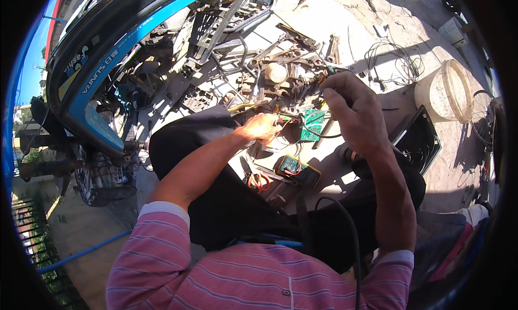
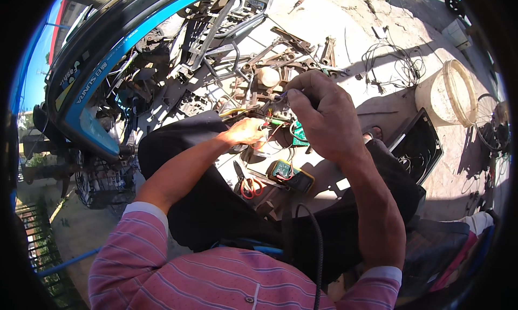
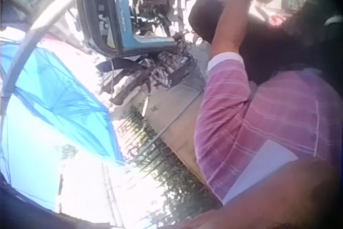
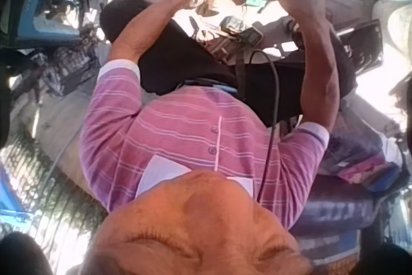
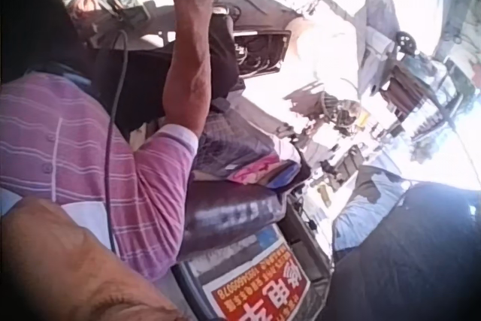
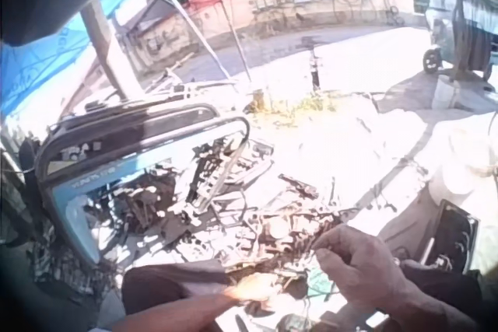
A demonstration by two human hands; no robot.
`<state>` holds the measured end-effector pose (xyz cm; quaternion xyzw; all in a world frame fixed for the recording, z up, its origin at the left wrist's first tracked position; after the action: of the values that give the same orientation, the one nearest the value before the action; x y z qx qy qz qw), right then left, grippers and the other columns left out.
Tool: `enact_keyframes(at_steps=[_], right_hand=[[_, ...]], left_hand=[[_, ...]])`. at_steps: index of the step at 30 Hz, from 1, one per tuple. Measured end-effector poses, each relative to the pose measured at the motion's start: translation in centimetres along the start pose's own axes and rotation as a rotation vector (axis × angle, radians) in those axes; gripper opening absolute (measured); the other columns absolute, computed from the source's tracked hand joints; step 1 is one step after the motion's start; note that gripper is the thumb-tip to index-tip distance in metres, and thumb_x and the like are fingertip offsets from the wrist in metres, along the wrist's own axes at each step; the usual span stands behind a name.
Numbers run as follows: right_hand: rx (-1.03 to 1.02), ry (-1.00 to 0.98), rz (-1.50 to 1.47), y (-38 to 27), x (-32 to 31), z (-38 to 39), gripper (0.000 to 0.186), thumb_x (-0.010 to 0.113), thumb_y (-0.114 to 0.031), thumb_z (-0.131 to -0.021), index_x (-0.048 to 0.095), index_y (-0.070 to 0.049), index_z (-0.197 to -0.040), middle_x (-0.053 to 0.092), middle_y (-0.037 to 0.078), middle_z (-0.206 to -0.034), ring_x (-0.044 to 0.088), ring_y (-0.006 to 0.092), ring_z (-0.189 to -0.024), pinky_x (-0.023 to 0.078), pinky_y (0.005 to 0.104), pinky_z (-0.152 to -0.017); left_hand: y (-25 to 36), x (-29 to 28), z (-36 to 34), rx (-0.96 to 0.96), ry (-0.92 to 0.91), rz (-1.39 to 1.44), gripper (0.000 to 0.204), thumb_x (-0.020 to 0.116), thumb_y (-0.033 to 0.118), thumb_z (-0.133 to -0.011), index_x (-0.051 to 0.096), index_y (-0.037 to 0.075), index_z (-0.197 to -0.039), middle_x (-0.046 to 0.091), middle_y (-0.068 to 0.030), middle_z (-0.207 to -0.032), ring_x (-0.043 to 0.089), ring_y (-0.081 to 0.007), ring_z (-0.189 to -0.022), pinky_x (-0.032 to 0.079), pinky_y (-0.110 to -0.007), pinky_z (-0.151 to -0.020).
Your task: The person sits on the ground and uses pliers and a multimeter to strip, twist, and test wires connected to a small circuit board. The person repeatedly strips wire ends, twists them together, and checks continuity with the multimeter probes.
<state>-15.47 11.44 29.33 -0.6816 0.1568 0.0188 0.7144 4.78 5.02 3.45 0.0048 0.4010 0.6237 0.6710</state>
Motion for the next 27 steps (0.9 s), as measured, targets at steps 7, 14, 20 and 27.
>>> enact_keyframes(at_steps=[7, 14, 20, 27], right_hand=[[-0.004, -0.113, 0.06, -0.6, 1.2, -0.2, 0.019, 0.059, -0.013, -0.093, 0.063, 0.003, -0.1, 0.07, 0.014, -0.079, 0.068, 0.0172, -0.069, 0.052, 0.0333, -0.066], [0.001, -0.14, 0.168, -0.5, 1.7, -0.7, 0.014, 0.059, -0.011, -0.091, 0.062, 0.002, -0.095, 0.068, 0.015, -0.073, 0.068, 0.0215, -0.064, 0.051, 0.0339, -0.064], [0.034, -0.047, 0.373, -0.1, -0.7, -3.3, 0.012, 0.061, -0.011, -0.089, 0.063, 0.0, -0.091, 0.064, 0.015, -0.073, 0.064, 0.0264, -0.066, 0.049, 0.0378, -0.066], [-0.039, -0.021, 0.383, 0.1, -1.2, -4.2, 0.012, 0.056, -0.009, -0.089, 0.063, 0.0, -0.096, 0.061, 0.017, -0.074, 0.062, 0.0307, -0.067, 0.047, 0.0404, -0.066]], left_hand=[[-6.8, 7.5, -4.5, -0.004, 0.095, -0.123, 0.036, 0.059, 0.032, -0.088, 0.067, 0.005, -0.11, 0.07, -0.0244, -0.097, 0.068, -0.0398, -0.092, 0.053, -0.047, -0.081], [-9.6, 12.5, -7.2, -0.007, 0.007, -0.109, 0.038, 0.055, 0.024, -0.088, 0.065, 0.015, -0.123, 0.068, -0.0204, -0.114, 0.064, -0.0387, -0.107, 0.049, -0.048, -0.093], [-13.1, 15.5, -9.5, 0.055, 0.129, -0.107, 0.032, 0.063, 0.043, -0.082, 0.07, 0.011, -0.087, 0.072, -0.0147, -0.087, 0.068, -0.037, -0.09, 0.025, -0.06, -0.11], [-11.1, 11.3, -10.2, 0.001, 0.126, 0.033, 0.034, 0.068, 0.043, -0.079, 0.069, 0.009, -0.081, 0.071, -0.0144, -0.084, 0.069, -0.0336, -0.084, 0.052, -0.045, -0.073]])
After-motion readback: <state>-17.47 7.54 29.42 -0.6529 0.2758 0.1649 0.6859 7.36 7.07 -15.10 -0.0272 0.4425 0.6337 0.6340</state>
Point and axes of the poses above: each hand's wrist, its own z-axis away from the middle knuckle, its own x-axis out of the palm, y = z × x, the point moved 8 cm from there along -z, towards the middle knuckle
